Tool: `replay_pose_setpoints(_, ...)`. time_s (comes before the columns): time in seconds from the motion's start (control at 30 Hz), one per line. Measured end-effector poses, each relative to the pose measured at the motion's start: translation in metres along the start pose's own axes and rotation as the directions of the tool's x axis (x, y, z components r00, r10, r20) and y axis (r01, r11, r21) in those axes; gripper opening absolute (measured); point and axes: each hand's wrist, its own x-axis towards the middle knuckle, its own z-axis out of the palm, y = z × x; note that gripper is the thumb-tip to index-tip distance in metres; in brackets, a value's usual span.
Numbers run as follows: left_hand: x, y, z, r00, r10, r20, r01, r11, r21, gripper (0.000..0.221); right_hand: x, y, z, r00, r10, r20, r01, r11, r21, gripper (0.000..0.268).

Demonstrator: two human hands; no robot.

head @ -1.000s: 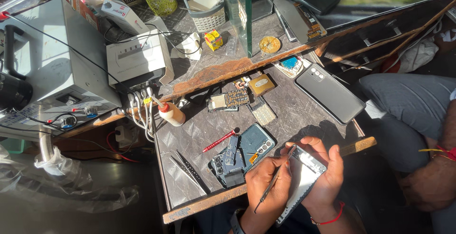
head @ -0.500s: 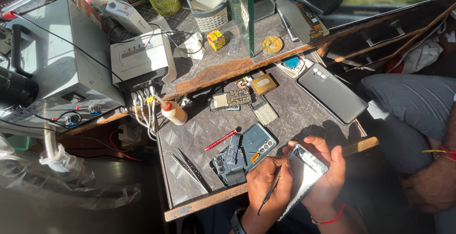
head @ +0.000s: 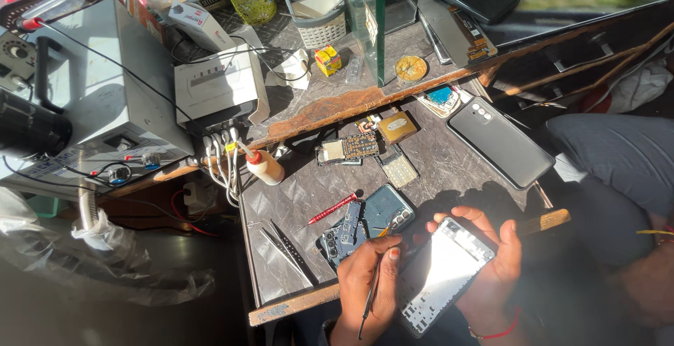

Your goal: The person applies glue from a bottle to the edges of a phone frame, then handles internal components and uses a tool to work on the top section of the frame.

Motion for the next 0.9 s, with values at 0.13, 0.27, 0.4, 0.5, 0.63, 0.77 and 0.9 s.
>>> replay_pose_setpoints(0.13,0.011,0.008,-0.011,0.956,0.275,0.103,-0.292,0.93,0.223,0.026,-0.006,0.009,0.001,0.991,0.098,0.096,-0.093,0.994,-0.05,0.076)
replay_pose_setpoints(0.27,0.018,0.02,-0.011,0.975,0.153,0.161,-0.175,0.976,0.132,0.039,-0.025,0.024,0.01,0.979,0.194,0.059,-0.191,0.98,-0.056,0.076)
replay_pose_setpoints(0.4,0.02,0.022,-0.02,0.974,-0.055,0.218,0.038,0.996,0.081,0.037,-0.023,0.014,0.01,0.974,0.218,0.066,-0.209,0.97,-0.125,0.077)
replay_pose_setpoints(0.5,0.018,0.025,-0.025,0.968,-0.022,0.248,0.018,1.0,0.018,0.029,-0.023,0.012,0.011,0.975,0.22,0.004,-0.217,0.962,-0.163,0.078)
replay_pose_setpoints(0.63,0.01,0.028,-0.034,0.975,0.143,0.168,-0.168,0.976,0.141,0.019,-0.022,0.005,0.026,0.982,0.162,-0.096,-0.176,0.971,-0.161,0.077)
replay_pose_setpoints(0.77,0.016,0.023,-0.068,0.998,0.05,0.033,-0.058,0.947,0.317,0.012,-0.013,-0.022,0.035,0.987,0.06,-0.151,-0.084,0.984,-0.157,0.074)
replay_pose_setpoints(0.9,0.031,0.017,-0.11,0.995,-0.099,-0.027,0.092,0.745,0.661,0.02,0.016,-0.038,0.02,1.0,-0.006,-0.03,0.004,0.998,-0.065,0.075)
